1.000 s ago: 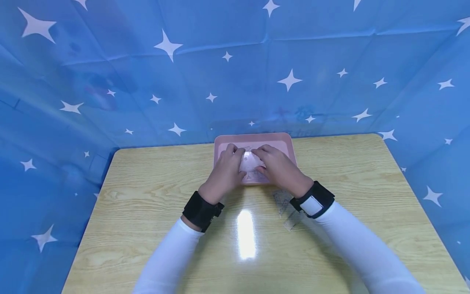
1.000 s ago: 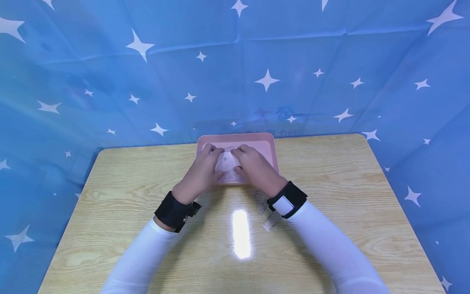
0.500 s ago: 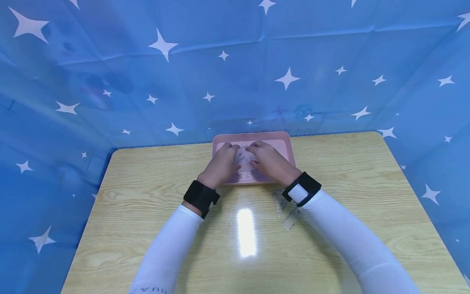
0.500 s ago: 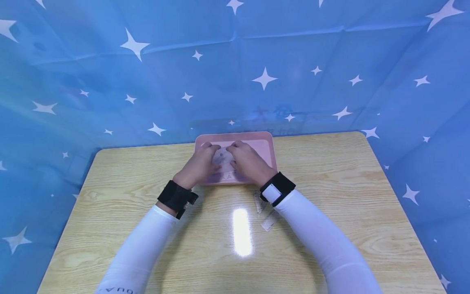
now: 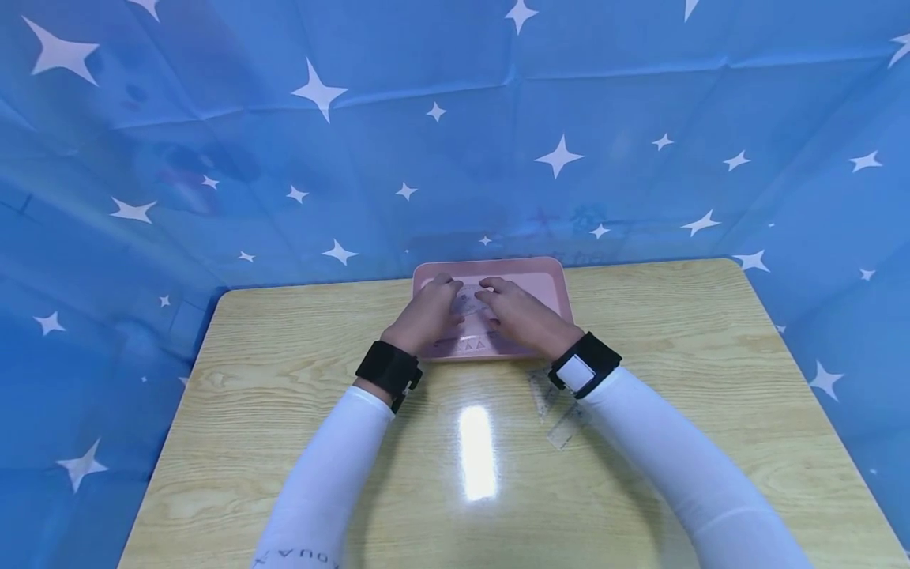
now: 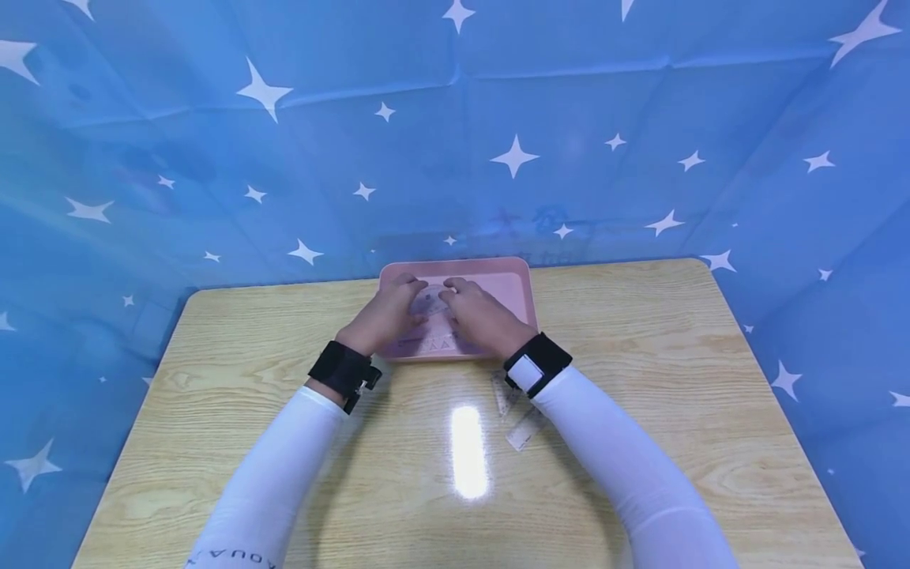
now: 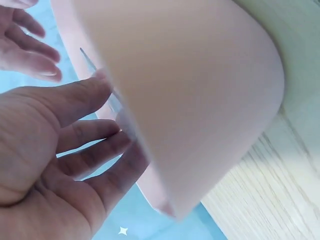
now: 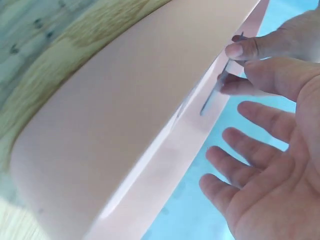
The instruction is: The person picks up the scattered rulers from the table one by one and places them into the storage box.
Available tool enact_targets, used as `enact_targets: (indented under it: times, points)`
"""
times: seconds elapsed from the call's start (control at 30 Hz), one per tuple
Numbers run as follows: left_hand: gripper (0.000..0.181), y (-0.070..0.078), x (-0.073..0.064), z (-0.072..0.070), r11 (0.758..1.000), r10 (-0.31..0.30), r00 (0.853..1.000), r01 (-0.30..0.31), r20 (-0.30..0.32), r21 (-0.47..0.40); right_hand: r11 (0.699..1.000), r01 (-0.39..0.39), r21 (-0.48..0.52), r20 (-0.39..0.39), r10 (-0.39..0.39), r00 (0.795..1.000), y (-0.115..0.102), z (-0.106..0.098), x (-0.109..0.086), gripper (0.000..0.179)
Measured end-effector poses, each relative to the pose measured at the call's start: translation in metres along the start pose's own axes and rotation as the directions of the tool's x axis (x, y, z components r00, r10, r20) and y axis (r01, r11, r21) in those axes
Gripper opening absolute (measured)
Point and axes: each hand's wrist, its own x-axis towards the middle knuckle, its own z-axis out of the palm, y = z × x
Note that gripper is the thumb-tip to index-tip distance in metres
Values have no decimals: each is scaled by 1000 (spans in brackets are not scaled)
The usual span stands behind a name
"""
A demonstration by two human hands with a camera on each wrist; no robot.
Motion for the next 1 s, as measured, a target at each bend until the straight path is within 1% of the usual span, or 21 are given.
enact_targets:
  times: [0.17, 0.33, 0.4, 0.47, 0.67, 0.77, 0.87, 1.0]
  points:
    - [47, -4, 6, 4, 999, -16, 1000, 16, 1, 47, 1000, 7, 19, 28, -7, 1000, 3, 3, -4, 44]
    - [29, -6, 9, 8, 993, -22, 1000, 22, -6, 113, 999, 28, 33, 7, -28, 1000, 7, 5, -11, 44]
    - [23, -6, 9, 9, 991, -23, 1000, 23, -7, 132, 998, 35, 44, -12, -34, 999, 8, 5, -14, 42]
    - [23, -5, 9, 10, 988, -25, 1000, 25, -7, 151, 998, 35, 49, -33, -33, 999, 9, 5, -18, 42]
    - [18, -4, 8, 13, 975, -25, 1000, 28, -17, 221, 999, 48, 6, -111, -47, 993, 15, 1, -35, 43]
    - [15, -6, 7, 17, 967, -21, 1000, 26, -23, 253, 998, 54, -16, -153, -56, 987, 21, -2, -45, 44]
    - [15, -8, 7, 21, 964, -18, 999, 24, -28, 265, 997, 64, -32, -197, -69, 978, 27, -5, -56, 46]
    - [14, -10, 7, 24, 962, -9, 999, 19, -36, 273, 997, 55, -47, -242, -65, 968, 34, -6, -74, 45]
